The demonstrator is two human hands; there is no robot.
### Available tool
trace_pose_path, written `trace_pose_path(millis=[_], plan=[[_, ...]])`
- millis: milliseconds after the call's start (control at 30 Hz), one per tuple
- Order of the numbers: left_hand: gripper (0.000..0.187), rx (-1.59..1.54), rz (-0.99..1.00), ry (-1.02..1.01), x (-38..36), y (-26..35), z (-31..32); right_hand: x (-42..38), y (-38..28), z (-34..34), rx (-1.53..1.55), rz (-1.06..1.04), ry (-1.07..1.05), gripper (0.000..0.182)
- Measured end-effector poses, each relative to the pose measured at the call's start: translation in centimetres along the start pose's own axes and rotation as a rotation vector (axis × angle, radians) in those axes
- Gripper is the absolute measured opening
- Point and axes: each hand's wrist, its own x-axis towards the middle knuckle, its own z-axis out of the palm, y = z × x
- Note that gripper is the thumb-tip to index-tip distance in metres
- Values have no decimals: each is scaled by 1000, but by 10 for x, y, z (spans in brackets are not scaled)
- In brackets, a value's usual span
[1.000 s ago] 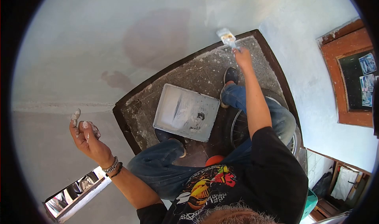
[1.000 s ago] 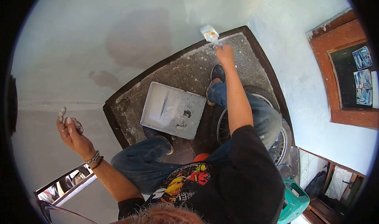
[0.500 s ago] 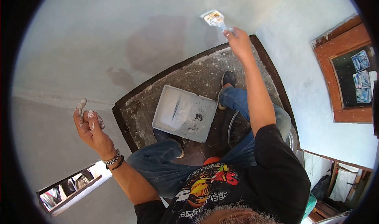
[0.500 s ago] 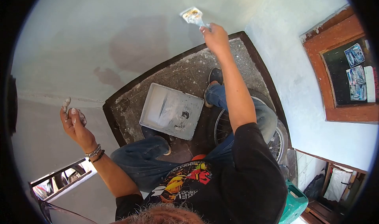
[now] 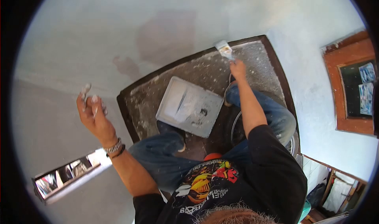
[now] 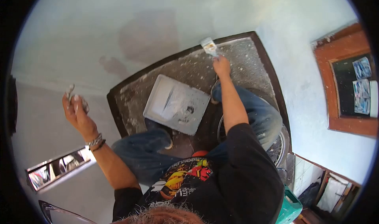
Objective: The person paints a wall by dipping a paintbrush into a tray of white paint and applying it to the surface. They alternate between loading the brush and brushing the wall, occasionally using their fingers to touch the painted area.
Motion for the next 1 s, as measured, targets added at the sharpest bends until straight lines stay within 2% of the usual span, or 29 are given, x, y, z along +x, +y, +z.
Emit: trace_pose_path(millis=[67, 167, 267, 367, 467, 567, 767, 867, 967, 1000], plan=[[33, 47, -7, 7, -2, 4, -1, -45, 0, -6, -24, 38, -136, 30], [31, -14, 33, 28, -5, 5, -7, -108, -44, -26, 59, -4, -432, 29], [30, -63, 104, 27, -4, 3, -13, -147, -52, 14, -188, -483, -456, 31], [28, -89, 134, 31, -3, -1, -21, -172, -93, 43, -490, -541, -599, 35], [27, -99, 138, 48, -2, -6, -30, -189, -90, 88, -647, -678, -421, 33], [26, -126, 134, 83, -1, -8, -35, -205, -98, 101, -677, -579, -517, 31], [26, -172, 149, 110, 0, -7, -45, -263, -103, 122, -700, -641, -690, 24], [26, -191, 166, 112, 0, -7, -48, -285, -118, 114, -693, -760, -776, 26], [26, -187, 178, 114, 1, -10, -51, -293, -122, 106, -663, -779, -847, 30], [26, -177, 170, 119, 0, -9, -51, -289, -125, 100, -623, -682, -869, 30]])
